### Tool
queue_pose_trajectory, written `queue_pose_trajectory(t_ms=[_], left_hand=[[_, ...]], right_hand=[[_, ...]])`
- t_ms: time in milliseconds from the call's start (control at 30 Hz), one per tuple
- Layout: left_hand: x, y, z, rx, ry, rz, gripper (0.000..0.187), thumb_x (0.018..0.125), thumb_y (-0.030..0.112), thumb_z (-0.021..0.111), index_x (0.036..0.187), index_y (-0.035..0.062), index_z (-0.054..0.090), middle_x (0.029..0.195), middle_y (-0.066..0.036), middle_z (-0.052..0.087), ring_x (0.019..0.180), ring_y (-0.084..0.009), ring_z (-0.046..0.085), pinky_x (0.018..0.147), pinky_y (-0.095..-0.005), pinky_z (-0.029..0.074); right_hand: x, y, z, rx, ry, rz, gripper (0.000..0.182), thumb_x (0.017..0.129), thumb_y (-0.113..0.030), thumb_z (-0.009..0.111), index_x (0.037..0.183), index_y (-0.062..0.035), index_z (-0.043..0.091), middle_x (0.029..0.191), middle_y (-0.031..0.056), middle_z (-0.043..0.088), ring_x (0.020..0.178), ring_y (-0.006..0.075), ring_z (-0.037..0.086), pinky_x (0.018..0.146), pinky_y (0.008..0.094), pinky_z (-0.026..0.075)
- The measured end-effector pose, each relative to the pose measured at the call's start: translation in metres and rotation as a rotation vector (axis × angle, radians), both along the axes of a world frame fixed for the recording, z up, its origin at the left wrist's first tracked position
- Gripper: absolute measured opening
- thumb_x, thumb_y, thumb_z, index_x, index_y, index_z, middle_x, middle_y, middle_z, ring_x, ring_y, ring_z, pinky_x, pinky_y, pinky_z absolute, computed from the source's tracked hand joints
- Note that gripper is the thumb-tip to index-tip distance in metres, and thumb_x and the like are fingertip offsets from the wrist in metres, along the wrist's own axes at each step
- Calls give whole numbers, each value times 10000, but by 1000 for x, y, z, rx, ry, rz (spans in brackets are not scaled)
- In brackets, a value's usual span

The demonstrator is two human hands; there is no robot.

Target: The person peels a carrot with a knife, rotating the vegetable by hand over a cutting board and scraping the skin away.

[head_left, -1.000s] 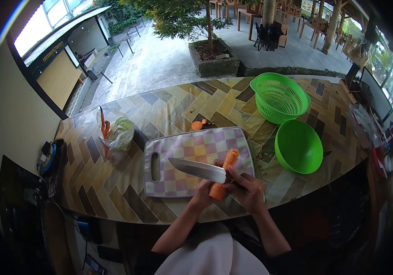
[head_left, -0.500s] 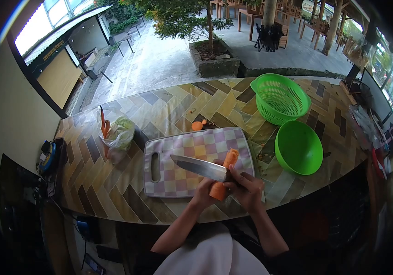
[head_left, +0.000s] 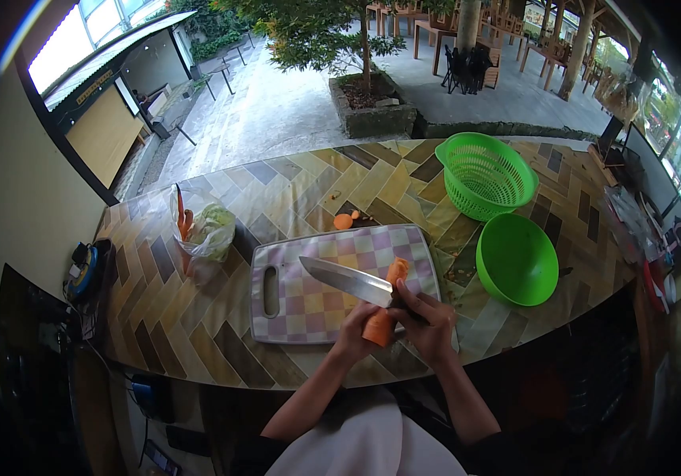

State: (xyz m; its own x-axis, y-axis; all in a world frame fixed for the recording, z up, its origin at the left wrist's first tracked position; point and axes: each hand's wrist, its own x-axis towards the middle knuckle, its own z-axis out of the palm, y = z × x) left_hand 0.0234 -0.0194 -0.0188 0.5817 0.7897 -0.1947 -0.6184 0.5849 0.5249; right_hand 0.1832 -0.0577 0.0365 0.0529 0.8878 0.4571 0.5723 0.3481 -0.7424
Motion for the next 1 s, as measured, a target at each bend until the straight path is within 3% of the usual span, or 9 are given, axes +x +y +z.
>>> queue_pose_trajectory(t_ms=[100,200,500,600,700,800,900,1000], left_hand=[[0,2,5,70,-27,-60,533,935,271,489,1412,78,354,1237,-98,525,1041,-204,596,878,-338,512],[4,-2,17,18,2,10,438,929,274,487,1285,19,477,1108,-127,603,979,-240,634,860,-361,527],[9,-3,33,91,-6,0,486,932,252,484,1359,34,407,1167,-131,572,1040,-232,613,893,-351,510],[4,1,20,79,-62,-69,605,922,252,526,1452,60,305,1295,-123,501,1156,-222,560,966,-357,488],[1,5,9,104,-87,-121,614,923,246,526,1459,54,295,1305,-126,493,1169,-225,553,979,-361,480],[2,1,19,125,-55,-112,625,922,254,529,1463,51,289,1308,-123,492,1158,-218,556,959,-344,484],[11,0,25,152,13,-18,563,919,259,509,1422,60,353,1217,-122,546,1043,-220,603,918,-350,492],[7,1,24,153,-31,-74,642,919,272,535,1467,50,284,1316,-121,485,1159,-205,547,896,-353,517]], right_hand=[[2,1,3,-20,-4,10,646,716,-25,806,1318,-153,611,885,115,713,753,155,695,659,286,541],[-1,2,6,-8,67,-6,610,720,-23,802,1293,-140,630,873,107,710,748,149,692,668,281,539],[6,3,3,30,1,-3,638,707,-13,810,1303,-142,623,840,105,704,722,140,682,665,277,534],[6,2,13,-20,67,6,619,711,-4,806,1291,-136,633,830,104,704,714,128,674,660,274,529],[5,1,11,-33,122,7,603,715,3,802,1281,-130,641,830,103,708,715,120,670,660,268,525],[6,4,5,36,153,32,605,717,13,799,1284,-125,638,846,106,715,729,117,670,672,264,526],[11,4,5,7,134,44,602,719,19,796,1283,-119,637,866,113,720,756,121,676,690,259,530],[13,3,8,8,111,49,613,719,28,795,1293,-107,626,884,111,723,776,116,679,702,260,534]])
